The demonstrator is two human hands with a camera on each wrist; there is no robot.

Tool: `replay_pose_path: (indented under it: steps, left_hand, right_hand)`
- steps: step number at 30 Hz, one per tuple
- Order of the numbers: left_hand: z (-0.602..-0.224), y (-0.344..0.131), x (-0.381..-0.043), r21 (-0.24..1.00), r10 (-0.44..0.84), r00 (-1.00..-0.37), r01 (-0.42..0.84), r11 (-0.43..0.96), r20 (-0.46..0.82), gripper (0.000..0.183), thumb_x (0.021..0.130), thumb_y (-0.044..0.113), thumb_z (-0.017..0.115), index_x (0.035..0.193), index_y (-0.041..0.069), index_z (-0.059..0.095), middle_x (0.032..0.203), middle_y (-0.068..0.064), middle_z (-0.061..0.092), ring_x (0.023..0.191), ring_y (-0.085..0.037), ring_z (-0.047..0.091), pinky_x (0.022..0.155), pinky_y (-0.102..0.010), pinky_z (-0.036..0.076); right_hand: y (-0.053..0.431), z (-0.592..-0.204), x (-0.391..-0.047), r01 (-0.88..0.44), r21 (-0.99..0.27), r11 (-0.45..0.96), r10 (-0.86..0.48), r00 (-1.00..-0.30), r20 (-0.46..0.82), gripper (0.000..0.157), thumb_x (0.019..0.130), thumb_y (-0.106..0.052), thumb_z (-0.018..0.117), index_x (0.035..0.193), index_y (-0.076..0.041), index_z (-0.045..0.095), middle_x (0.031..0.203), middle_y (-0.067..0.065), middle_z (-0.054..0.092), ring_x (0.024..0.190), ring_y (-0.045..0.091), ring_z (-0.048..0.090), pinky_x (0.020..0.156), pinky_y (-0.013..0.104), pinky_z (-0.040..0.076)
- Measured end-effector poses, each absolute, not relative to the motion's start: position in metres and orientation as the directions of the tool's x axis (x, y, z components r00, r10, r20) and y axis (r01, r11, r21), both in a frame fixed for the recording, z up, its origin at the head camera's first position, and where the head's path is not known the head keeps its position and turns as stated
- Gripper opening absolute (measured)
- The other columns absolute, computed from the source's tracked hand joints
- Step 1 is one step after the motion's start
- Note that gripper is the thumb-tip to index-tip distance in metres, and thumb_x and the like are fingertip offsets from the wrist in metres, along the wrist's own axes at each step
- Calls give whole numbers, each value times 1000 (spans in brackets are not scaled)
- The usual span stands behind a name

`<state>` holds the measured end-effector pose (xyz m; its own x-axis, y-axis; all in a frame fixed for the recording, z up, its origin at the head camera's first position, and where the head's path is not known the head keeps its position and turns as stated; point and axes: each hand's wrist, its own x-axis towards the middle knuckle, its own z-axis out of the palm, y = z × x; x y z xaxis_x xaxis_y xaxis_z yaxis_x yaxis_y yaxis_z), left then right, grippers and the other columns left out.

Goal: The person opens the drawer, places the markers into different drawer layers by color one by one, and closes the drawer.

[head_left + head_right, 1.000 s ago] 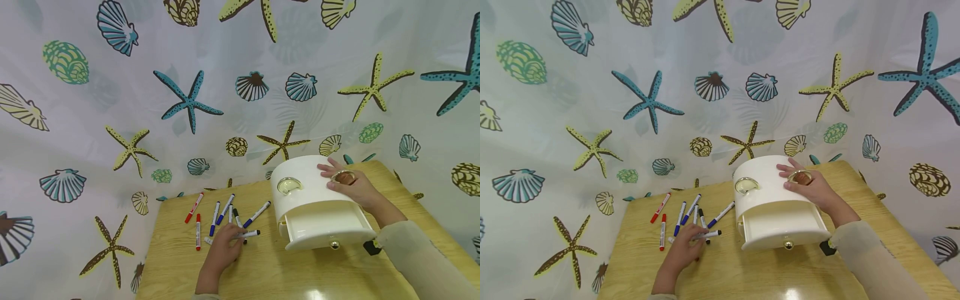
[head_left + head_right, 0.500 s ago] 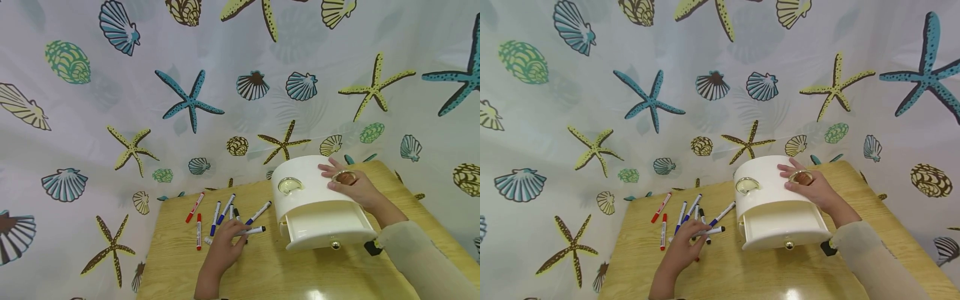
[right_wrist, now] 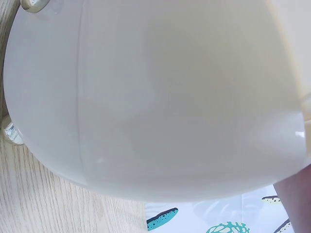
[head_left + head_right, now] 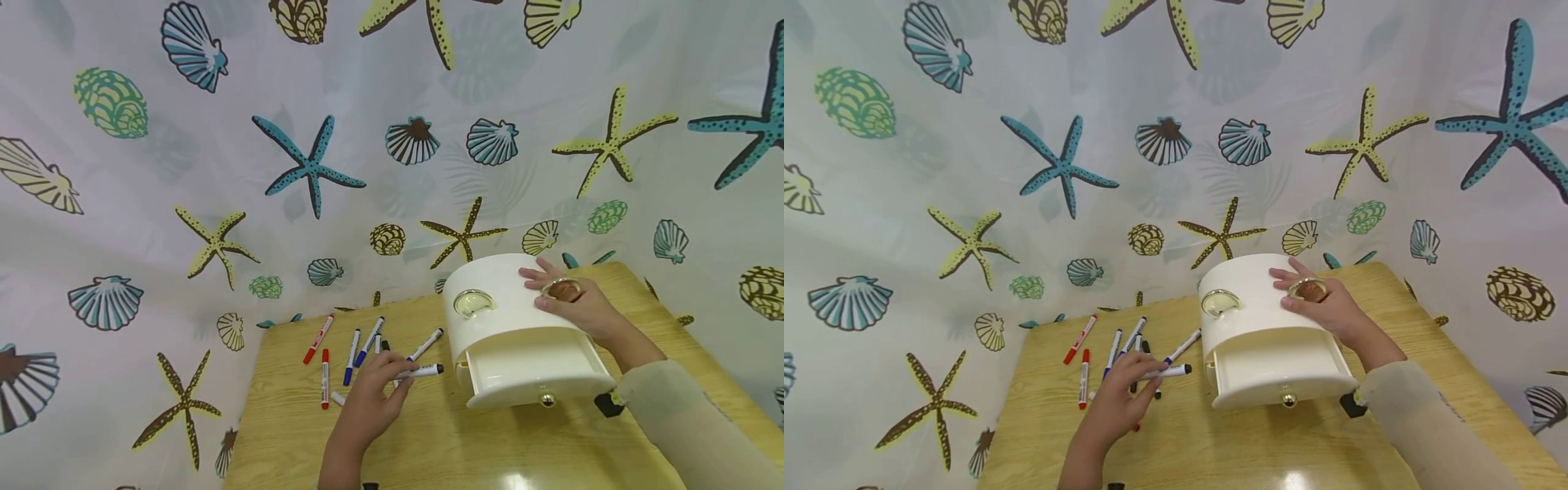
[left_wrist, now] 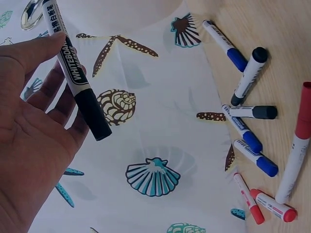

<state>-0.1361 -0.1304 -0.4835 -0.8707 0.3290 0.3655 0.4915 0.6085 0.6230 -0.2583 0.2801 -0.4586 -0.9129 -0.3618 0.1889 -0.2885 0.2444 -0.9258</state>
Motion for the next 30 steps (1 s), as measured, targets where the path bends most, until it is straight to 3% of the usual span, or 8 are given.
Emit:
replay_pose_path:
  steps: [9, 18, 30]
  left_hand:
    - [-475, -127, -134, 636, 321, -877, 480, 604, 358, 23, 94, 26, 66, 115, 37, 68, 112, 23, 57, 103, -1, 51, 87, -27, 51]
    - [-467, -123, -132, 611, 332, -853, 521, 595, 404, 24, 94, 24, 67, 115, 35, 69, 112, 20, 58, 101, -10, 53, 85, -29, 50]
    - [-454, -112, -127, 601, 345, -854, 520, 607, 390, 25, 93, 24, 68, 115, 36, 68, 110, 21, 58, 98, -2, 50, 84, -28, 49]
  right_hand:
    - [280, -457, -259, -289, -923, 253, -366, -912, 185, 36, 93, -19, 68, 128, -12, 65, 149, -5, 49, 153, 7, 9, 103, -2, 19]
    - [279, -458, -258, -291, -926, 239, -365, -911, 192, 36, 93, -18, 68, 128, -11, 66, 149, -4, 50, 153, 7, 9, 104, -2, 19]
    - [280, -456, -258, -278, -927, 253, -363, -915, 175, 35, 94, -21, 68, 127, -13, 66, 150, -6, 49, 153, 8, 8, 102, -2, 22]
